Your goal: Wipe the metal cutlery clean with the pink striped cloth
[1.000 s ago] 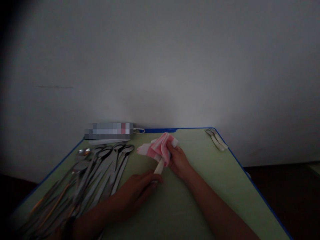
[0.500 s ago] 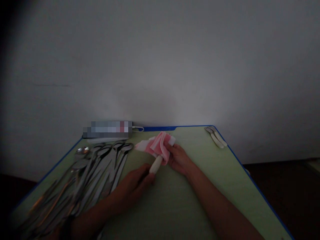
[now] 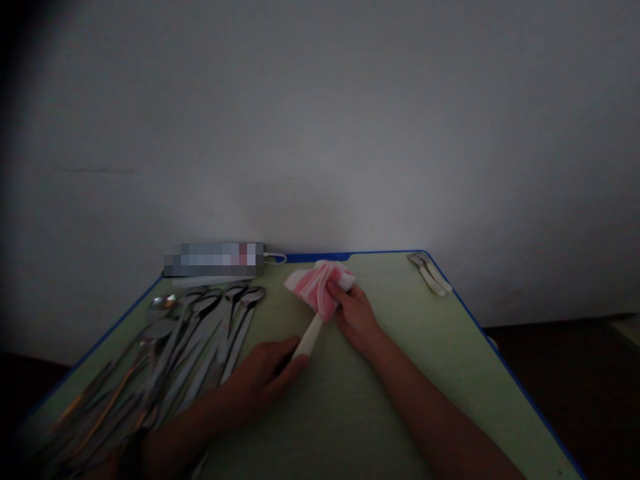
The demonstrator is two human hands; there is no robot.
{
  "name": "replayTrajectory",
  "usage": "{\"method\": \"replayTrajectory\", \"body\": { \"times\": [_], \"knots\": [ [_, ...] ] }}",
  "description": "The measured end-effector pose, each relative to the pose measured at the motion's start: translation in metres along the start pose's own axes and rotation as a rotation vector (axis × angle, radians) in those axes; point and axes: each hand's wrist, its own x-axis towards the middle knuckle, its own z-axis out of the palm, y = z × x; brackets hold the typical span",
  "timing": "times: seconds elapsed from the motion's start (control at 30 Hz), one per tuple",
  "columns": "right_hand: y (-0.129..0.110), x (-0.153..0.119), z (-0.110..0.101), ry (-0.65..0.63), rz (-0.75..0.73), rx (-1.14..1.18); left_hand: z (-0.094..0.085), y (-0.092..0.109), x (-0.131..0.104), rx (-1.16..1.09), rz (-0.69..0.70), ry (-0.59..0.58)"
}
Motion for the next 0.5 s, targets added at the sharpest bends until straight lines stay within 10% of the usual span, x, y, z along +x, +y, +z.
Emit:
{"method": "replayTrajectory", "body": {
  "times": [0.5],
  "knots": [
    [-0.018,-0.003,-0.001,-0.119,0.211,0.281,-0.001,-0.002,-0.001,-0.217,-0.073,0.165]
  ]
}}
